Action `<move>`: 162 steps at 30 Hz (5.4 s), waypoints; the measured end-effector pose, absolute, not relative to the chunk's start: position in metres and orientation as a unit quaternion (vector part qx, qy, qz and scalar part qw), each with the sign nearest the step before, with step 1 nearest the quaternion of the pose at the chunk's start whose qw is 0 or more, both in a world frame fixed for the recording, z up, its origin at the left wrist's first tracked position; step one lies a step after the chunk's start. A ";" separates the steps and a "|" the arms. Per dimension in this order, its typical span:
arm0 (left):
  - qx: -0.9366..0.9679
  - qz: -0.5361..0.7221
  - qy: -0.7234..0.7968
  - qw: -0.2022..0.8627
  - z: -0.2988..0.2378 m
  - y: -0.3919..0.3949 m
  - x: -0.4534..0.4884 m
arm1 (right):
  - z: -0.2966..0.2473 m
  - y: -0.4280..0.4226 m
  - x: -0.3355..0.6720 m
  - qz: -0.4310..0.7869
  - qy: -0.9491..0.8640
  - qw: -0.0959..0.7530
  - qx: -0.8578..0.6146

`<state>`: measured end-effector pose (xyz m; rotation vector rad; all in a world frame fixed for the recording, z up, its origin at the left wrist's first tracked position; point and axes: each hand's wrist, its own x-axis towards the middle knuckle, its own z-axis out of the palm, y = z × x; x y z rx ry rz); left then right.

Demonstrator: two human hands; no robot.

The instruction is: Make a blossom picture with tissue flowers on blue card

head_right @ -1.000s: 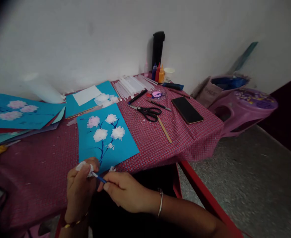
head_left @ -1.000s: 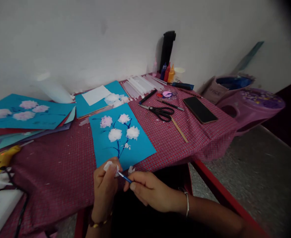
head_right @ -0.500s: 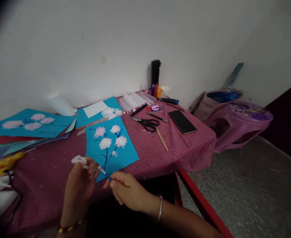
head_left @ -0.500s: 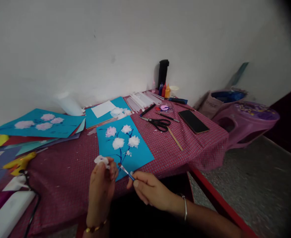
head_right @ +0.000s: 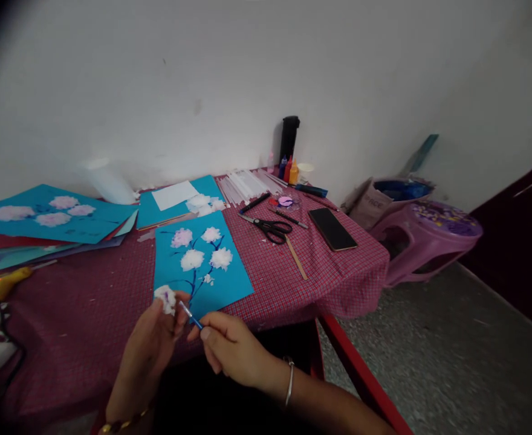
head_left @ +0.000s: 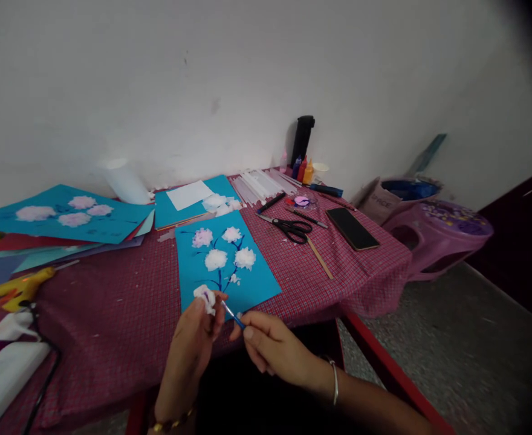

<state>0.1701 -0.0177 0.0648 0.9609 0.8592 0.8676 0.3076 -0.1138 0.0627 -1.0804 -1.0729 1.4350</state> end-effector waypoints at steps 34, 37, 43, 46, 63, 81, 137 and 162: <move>0.489 0.379 0.408 0.671 0.059 -0.029 0.167 | 0.058 -0.112 0.301 0.559 -0.484 0.490 -0.462; 0.488 0.392 0.428 0.652 0.060 -0.031 0.169 | 0.058 -0.112 0.300 0.556 -0.486 0.491 -0.463; 0.487 0.427 0.454 0.612 0.064 -0.040 0.170 | 0.061 -0.114 0.296 0.563 -0.496 0.473 -0.461; 0.476 0.430 0.445 0.624 0.063 -0.038 0.174 | 0.058 -0.114 0.296 0.561 -0.493 0.481 -0.458; 0.383 0.473 0.400 0.685 0.059 -0.022 0.174 | 0.055 -0.115 0.309 0.620 -0.412 0.512 -0.429; 0.379 0.443 0.365 0.725 0.061 -0.023 0.171 | 0.054 -0.112 0.307 0.616 -0.411 0.488 -0.461; 0.640 0.308 0.361 0.604 0.065 -0.021 0.149 | 0.061 -0.121 0.344 0.564 -0.544 0.409 -0.468; 0.607 0.323 0.442 0.576 0.051 -0.022 0.157 | 0.077 -0.127 0.345 0.343 -0.654 0.328 -0.589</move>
